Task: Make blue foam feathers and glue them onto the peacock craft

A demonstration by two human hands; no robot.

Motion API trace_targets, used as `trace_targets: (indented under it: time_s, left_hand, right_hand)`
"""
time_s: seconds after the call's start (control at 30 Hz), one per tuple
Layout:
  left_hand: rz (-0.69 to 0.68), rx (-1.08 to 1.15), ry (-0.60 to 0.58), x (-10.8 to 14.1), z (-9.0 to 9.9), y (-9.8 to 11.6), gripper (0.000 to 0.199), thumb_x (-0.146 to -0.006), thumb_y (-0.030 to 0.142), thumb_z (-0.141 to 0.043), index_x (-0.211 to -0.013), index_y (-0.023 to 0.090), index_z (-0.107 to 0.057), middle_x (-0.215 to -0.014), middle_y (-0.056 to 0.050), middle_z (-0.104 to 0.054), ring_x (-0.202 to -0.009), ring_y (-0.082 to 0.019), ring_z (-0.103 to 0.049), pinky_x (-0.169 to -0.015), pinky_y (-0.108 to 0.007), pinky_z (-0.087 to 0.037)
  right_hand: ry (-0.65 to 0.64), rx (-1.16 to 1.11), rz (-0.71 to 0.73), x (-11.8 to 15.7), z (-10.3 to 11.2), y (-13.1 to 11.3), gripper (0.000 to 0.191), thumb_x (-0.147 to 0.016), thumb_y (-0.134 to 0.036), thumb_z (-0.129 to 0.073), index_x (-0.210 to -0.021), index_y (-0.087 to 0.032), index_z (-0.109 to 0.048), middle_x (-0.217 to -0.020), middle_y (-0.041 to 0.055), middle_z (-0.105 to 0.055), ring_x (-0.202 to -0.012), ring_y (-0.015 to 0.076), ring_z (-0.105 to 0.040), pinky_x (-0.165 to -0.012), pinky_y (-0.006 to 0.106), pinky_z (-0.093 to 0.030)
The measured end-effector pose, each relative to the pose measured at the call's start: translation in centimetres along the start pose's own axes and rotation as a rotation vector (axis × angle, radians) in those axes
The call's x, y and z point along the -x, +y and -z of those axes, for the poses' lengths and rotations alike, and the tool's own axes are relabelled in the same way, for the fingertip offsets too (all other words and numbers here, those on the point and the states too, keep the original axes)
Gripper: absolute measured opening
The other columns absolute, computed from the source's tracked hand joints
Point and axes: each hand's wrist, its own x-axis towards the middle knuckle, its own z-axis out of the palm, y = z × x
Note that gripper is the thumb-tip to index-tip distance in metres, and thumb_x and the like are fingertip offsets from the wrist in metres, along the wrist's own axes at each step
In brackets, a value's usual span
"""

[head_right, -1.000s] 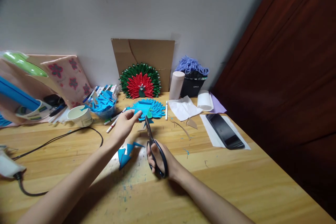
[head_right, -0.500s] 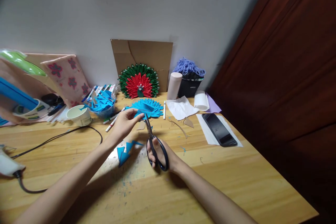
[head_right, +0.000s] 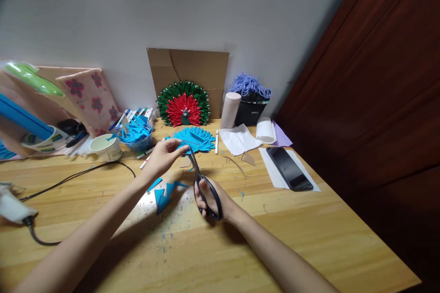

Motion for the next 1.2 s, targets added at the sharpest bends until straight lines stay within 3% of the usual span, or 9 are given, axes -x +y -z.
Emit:
trace_targets:
  time_s: [0.23,0.53,0.83,1.2]
  left_hand:
    - [-0.002,0.038,-0.038,-0.2,0.1,-0.3,0.03,-0.076,0.042,-0.053,-0.07,0.014,-0.059,-0.065,-0.002,-0.056,-0.063,-0.015,-0.05,-0.059,-0.025,-0.037]
    - [-0.016,0.032,0.0,-0.1,0.3,0.4,0.027,-0.078,0.037,-0.05,-0.062,0.016,-0.055,-0.058,0.001,-0.051,-0.059,-0.013,-0.047,-0.056,-0.023,-0.034]
    - [0.018,0.104,-0.06,0.2,-0.1,0.7,0.025,-0.077,0.036,-0.053,-0.068,0.015,-0.061,-0.063,-0.002,-0.059,-0.063,-0.016,-0.055,-0.06,-0.024,-0.04]
    - [0.043,0.154,-0.06,0.0,0.0,0.4,0.024,-0.075,0.037,-0.056,-0.071,0.014,-0.063,-0.072,-0.004,-0.065,-0.068,-0.017,-0.059,-0.064,-0.025,-0.043]
  right_hand:
    - [0.006,0.023,0.001,0.1,0.2,-0.1,0.07,-0.05,-0.086,-0.042,-0.071,-0.019,-0.04,-0.048,-0.0101,-0.034,-0.035,0.0032,-0.033,-0.032,0.017,-0.038]
    - [0.069,0.078,0.028,0.3,-0.3,-0.7,0.068,-0.053,-0.084,-0.044,-0.072,-0.019,-0.039,-0.05,-0.01,-0.034,-0.034,0.0022,-0.031,-0.031,0.016,-0.035]
    - [0.002,0.069,0.021,0.0,0.3,0.3,0.076,-0.05,-0.09,-0.027,-0.071,-0.018,-0.041,-0.044,-0.009,-0.037,-0.033,0.0049,-0.036,-0.034,0.019,-0.038]
    - [0.06,0.082,0.04,0.0,-0.1,-0.1,0.068,-0.053,-0.085,-0.042,-0.072,-0.019,-0.039,-0.049,-0.01,-0.035,-0.033,0.003,-0.033,-0.03,0.017,-0.036]
